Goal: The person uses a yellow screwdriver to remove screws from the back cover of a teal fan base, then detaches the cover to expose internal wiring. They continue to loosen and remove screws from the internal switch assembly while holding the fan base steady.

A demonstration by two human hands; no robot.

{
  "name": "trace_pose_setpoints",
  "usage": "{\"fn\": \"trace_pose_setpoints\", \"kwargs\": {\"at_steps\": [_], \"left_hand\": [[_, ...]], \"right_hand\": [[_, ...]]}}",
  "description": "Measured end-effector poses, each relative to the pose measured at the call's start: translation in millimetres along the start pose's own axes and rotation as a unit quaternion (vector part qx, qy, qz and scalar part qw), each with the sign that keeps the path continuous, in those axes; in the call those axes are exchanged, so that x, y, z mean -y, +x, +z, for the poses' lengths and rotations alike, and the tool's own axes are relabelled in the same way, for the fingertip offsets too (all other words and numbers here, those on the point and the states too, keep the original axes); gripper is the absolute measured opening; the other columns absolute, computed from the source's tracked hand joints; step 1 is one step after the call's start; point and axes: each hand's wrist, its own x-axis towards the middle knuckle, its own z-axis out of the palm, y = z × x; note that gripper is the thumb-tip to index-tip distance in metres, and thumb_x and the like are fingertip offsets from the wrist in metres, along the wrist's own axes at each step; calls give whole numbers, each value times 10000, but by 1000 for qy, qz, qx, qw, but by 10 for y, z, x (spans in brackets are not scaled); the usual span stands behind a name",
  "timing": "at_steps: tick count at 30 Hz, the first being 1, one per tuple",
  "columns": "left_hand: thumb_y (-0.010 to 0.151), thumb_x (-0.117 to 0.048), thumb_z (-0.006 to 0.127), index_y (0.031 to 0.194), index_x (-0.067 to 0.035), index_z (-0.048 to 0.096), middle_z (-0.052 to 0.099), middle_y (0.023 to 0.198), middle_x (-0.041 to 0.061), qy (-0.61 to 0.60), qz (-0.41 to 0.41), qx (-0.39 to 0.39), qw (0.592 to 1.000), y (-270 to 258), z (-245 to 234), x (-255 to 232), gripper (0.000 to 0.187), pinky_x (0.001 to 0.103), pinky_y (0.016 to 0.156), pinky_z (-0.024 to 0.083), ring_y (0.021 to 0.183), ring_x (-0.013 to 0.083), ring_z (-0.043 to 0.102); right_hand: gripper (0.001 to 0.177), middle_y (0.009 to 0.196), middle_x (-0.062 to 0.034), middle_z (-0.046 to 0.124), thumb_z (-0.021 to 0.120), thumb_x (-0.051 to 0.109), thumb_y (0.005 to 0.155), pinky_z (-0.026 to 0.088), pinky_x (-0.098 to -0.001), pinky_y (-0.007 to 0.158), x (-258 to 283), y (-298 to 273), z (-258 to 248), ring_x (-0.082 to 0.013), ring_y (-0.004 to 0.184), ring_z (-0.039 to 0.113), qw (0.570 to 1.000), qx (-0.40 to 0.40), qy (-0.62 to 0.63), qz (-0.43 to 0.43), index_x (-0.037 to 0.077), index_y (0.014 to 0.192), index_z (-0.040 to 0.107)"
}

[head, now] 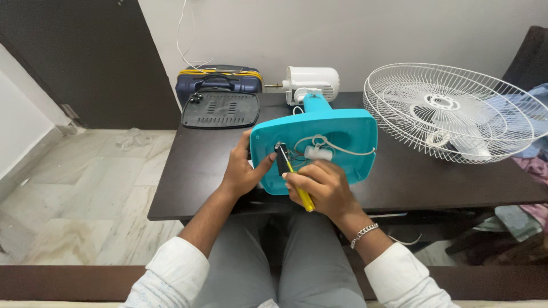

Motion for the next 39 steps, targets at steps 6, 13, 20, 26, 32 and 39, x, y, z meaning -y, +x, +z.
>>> {"fn": "trace_pose_setpoints", "kwargs": {"at_steps": [6,13,20,26,32,39], "left_hand": [[956,-165,764,1449,-48,350,700,1176,121,8,43,-5,999,-15,-8,44,654,324,875,608,1051,203,738],[932,-132,811,1358,-123,534,605,1248,142,116,174,-26,977,-9,-18,7,508,404,911,575,1125,284,661],[906,-146,834,1188,-129,663,607,1214,103,145,135,-25,980,8,-5,-139,330,406,929,573,1130,269,654],[903,-137,832,1190,-133,689,620,1208,105,152,139,-29,978,19,4,-165,321,396,915,581,1125,271,663],[905,-131,824,1191,-133,692,590,1227,120,134,126,-28,982,7,8,-183,315,382,891,602,1101,277,708],[902,-109,829,1188,-125,706,602,1248,119,155,126,-36,979,-3,6,-198,312,394,899,604,1103,287,720]], "right_hand": [[350,908,-39,697,811,74,856,555,-345,657,92,-130,91,-211,777,705,999,-17,31,24,75,1142,610],[242,883,-71,735,819,71,850,567,-318,630,299,-90,-2,-215,740,717,993,-63,7,101,68,956,601],[196,851,-84,734,809,77,885,561,-309,619,404,84,-97,-215,728,726,988,-85,-11,132,48,924,620],[163,755,-84,704,800,105,894,515,-316,526,394,116,-84,-194,606,686,982,-62,-26,175,36,905,654],[152,776,-87,709,781,112,919,530,-318,562,388,146,-71,-206,647,706,983,-78,-28,165,41,905,647],[163,734,-89,702,768,115,919,525,-335,552,436,247,-99,-218,610,696,980,-68,-31,185,40,868,632]]}}
